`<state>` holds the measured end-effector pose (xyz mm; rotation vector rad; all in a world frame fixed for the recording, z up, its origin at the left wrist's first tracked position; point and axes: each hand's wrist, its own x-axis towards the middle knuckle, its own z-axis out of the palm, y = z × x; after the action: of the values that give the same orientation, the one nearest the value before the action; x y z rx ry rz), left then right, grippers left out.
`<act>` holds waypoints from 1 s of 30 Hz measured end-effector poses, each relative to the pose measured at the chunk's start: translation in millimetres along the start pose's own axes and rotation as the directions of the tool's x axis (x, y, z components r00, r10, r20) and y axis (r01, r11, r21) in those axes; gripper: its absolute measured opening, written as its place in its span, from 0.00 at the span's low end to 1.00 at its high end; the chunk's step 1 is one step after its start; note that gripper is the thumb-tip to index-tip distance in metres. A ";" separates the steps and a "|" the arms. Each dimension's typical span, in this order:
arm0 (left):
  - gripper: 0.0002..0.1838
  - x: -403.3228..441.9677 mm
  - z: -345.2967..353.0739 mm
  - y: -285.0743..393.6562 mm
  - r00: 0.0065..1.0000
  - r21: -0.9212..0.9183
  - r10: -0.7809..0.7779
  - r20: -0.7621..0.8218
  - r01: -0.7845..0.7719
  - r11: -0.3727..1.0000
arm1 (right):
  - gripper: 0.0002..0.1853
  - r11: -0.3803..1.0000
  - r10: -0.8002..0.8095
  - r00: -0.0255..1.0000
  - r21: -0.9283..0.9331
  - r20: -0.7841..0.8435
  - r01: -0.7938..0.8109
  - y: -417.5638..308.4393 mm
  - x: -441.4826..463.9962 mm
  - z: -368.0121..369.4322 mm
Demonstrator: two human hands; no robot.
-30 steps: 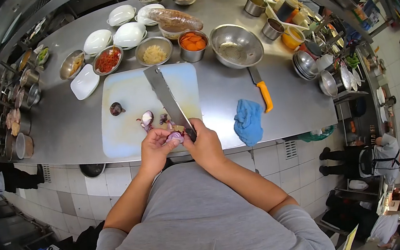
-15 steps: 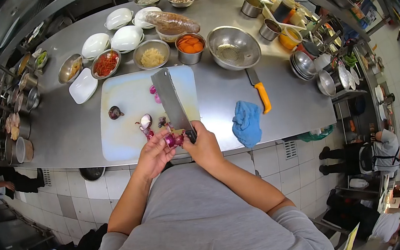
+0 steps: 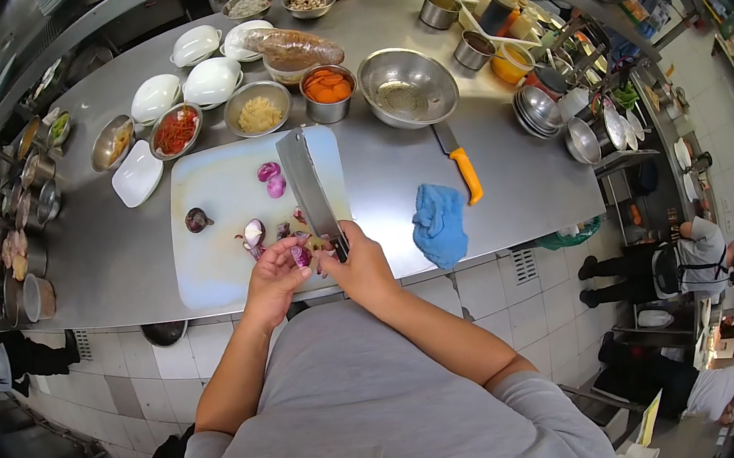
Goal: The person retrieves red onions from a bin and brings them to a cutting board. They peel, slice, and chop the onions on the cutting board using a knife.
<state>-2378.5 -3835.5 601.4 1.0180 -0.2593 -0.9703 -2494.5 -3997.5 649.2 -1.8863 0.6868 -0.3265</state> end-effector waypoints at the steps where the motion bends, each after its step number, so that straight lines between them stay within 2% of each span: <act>1: 0.31 1.1 1.5 -0.6 1.000 0.050 0.023 -0.004 -0.023 0.998 | 0.24 0.994 0.004 1.000 0.108 0.030 -0.008 0.9 -0.5 2.3; 2: 0.32 1.7 2.9 -1.0 0.999 0.100 0.047 -0.007 -0.046 0.994 | 0.24 0.994 0.006 0.999 0.108 0.033 -0.009 1.7 -0.2 3.5; 5: 0.31 2.6 5.0 -0.1 0.999 0.076 0.046 0.013 -0.046 0.996 | 0.25 0.996 -0.033 0.999 0.087 0.021 0.031 3.3 1.5 5.1; 9: 0.31 3.0 3.7 -3.1 0.999 0.040 0.042 0.018 -0.042 0.998 | 0.24 0.996 0.018 0.998 0.091 0.055 -0.023 -0.2 4.6 5.1; 11: 0.30 4.2 3.4 -6.1 0.994 0.050 0.094 0.055 -0.096 0.994 | 0.23 0.993 0.047 0.996 0.100 0.074 -0.054 -1.2 6.5 5.6; 19: 0.29 -1.1 5.3 0.2 0.999 0.092 0.046 -0.003 -0.045 0.995 | 0.26 0.999 -0.004 0.999 -0.032 0.038 0.005 7.0 12.9 7.1; 24: 0.30 0.3 -0.9 -5.0 0.999 0.099 0.027 -0.046 -0.022 0.995 | 0.27 0.998 -0.041 0.995 0.047 0.086 0.037 -7.6 10.1 1.5; 26: 0.31 3.4 -1.2 -8.2 0.994 0.074 0.112 0.007 -0.112 0.991 | 0.27 0.996 -0.076 0.994 0.062 0.083 0.071 -8.6 9.5 2.9; 30: 0.31 2.8 0.9 -10.7 0.992 0.136 0.127 0.014 -0.128 0.982 | 0.25 0.997 -0.064 0.992 -0.028 0.110 0.068 -10.0 11.9 3.0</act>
<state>-2383.4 -3840.1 592.5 1.1101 -0.3949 -0.8478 -2480.4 -3999.5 656.1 -1.9447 0.5597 -0.2535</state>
